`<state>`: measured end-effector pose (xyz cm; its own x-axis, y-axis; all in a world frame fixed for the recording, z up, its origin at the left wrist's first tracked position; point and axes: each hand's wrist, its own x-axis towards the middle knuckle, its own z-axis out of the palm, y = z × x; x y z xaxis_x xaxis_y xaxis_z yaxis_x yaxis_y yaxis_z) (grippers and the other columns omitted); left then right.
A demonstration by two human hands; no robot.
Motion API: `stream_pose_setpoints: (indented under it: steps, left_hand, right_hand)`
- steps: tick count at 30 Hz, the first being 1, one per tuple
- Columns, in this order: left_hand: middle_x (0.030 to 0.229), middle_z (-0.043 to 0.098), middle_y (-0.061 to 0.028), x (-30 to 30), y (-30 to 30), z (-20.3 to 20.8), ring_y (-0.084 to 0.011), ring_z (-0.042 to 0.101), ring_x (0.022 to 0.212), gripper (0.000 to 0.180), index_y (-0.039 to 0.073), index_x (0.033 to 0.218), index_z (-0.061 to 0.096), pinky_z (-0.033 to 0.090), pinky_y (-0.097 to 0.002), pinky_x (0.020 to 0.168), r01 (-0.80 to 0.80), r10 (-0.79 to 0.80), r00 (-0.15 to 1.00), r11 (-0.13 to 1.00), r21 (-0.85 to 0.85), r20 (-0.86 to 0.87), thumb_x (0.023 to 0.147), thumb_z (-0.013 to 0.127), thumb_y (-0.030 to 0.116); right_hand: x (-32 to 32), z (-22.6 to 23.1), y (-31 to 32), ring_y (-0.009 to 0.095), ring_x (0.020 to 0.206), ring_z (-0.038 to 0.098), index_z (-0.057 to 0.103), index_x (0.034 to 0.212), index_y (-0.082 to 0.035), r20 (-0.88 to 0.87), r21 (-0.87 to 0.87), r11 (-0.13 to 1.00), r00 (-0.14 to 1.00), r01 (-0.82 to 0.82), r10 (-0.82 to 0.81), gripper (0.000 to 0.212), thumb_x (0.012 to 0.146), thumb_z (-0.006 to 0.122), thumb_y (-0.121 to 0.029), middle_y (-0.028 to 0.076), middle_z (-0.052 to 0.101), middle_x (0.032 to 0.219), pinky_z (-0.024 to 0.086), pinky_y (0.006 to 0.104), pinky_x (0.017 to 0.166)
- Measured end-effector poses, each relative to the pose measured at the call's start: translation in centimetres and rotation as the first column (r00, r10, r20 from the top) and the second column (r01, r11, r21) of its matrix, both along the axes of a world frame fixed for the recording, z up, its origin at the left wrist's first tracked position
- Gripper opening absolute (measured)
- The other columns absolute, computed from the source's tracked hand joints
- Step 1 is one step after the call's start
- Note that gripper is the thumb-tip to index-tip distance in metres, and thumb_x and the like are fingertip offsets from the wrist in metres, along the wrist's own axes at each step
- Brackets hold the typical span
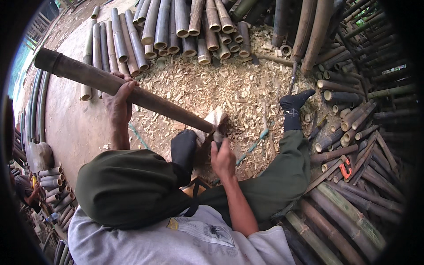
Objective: The person sits on the ground and uses a knife to shave the outer layer off bamboo poles. They hold the pole with their left hand and scrape it with the knife in their right hand, creating wood shavings. The person repeatedly picks up new poles from a pile and shaves them.
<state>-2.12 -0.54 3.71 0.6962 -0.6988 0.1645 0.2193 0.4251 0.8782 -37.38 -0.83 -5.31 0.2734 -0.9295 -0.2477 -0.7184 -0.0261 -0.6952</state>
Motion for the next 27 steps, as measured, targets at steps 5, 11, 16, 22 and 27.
stream_pose_setpoints:
  steps: [5, 11, 16, 22, 27]
  left_hand:
    - [0.103, 0.068, -0.011, -0.3, 0.1, 0.5, -0.0223, 0.07, 0.093, 0.05, -0.001, 0.121, 0.057, 0.058, -0.0351, 0.085, -0.09, 0.101, 0.987, 0.992, 0.091, -0.121, 0.08, 0.086, 0.002]
    - [0.1, 0.068, -0.0107, 2.0, 1.6, -1.3, -0.0236, 0.073, 0.082, 0.041, -0.001, 0.117, 0.057, 0.061, -0.0354, 0.078, -0.227, 0.228, 0.969, 0.974, 0.026, -0.092, 0.085, 0.081, -0.002]
    - [0.099, 0.067, -0.0081, 1.9, 0.9, -0.9, -0.0225, 0.073, 0.085, 0.041, 0.001, 0.118, 0.056, 0.061, -0.0351, 0.08, -0.082, 0.078, 0.992, 0.995, -0.049, -0.095, 0.085, 0.079, -0.005]
    - [0.102, 0.065, -0.0096, 1.7, 0.0, -0.3, -0.0216, 0.072, 0.09, 0.046, 0.001, 0.12, 0.053, 0.061, -0.0353, 0.087, 0.018, -0.024, 0.997, 0.997, -0.081, -0.071, 0.084, 0.078, -0.008]
    - [0.101, 0.064, -0.0093, 2.2, 1.8, -0.3, -0.0228, 0.071, 0.092, 0.044, 0.002, 0.12, 0.052, 0.06, -0.0394, 0.091, 0.068, -0.07, 0.997, 0.995, -0.069, -0.036, 0.085, 0.078, -0.003]
  right_hand:
    - [-2.5, -2.2, -1.8, 0.052, 0.099, 0.067, 0.06, 0.104, 0.004, -0.106, 0.272, 0.961, 0.991, -0.05, 0.081, 0.048, 0.105, 0.056, -0.044, 0.032, 0.069, 0.101, 0.052, 0.0567, 0.083]
    - [0.0, 8.1, -1.9, 0.041, 0.076, 0.068, 0.058, 0.112, 0.001, 0.055, 0.03, 0.998, 0.997, -0.052, 0.05, 0.036, 0.108, 0.057, -0.034, 0.022, 0.065, 0.08, 0.051, 0.05, 0.068]
    - [0.9, 6.4, -0.7, 0.05, 0.08, 0.069, 0.053, 0.112, 0.0, 0.246, -0.192, 0.981, 0.968, -0.002, 0.05, 0.031, 0.106, 0.061, -0.029, 0.028, 0.068, 0.082, 0.053, 0.0551, 0.068]
    - [-0.5, 0.0, -1.1, 0.052, 0.096, 0.068, 0.054, 0.115, 0.002, -0.18, 0.203, 0.973, 0.973, -0.108, 0.146, 0.046, 0.106, 0.054, -0.044, 0.033, 0.07, 0.095, 0.051, 0.06, 0.082]
    - [1.8, 10.0, -1.2, 0.047, 0.076, 0.07, 0.057, 0.118, 0.001, 0.105, 0.0, 0.997, 0.992, -0.073, 0.073, 0.034, 0.106, 0.058, -0.031, 0.025, 0.068, 0.081, 0.051, 0.052, 0.067]
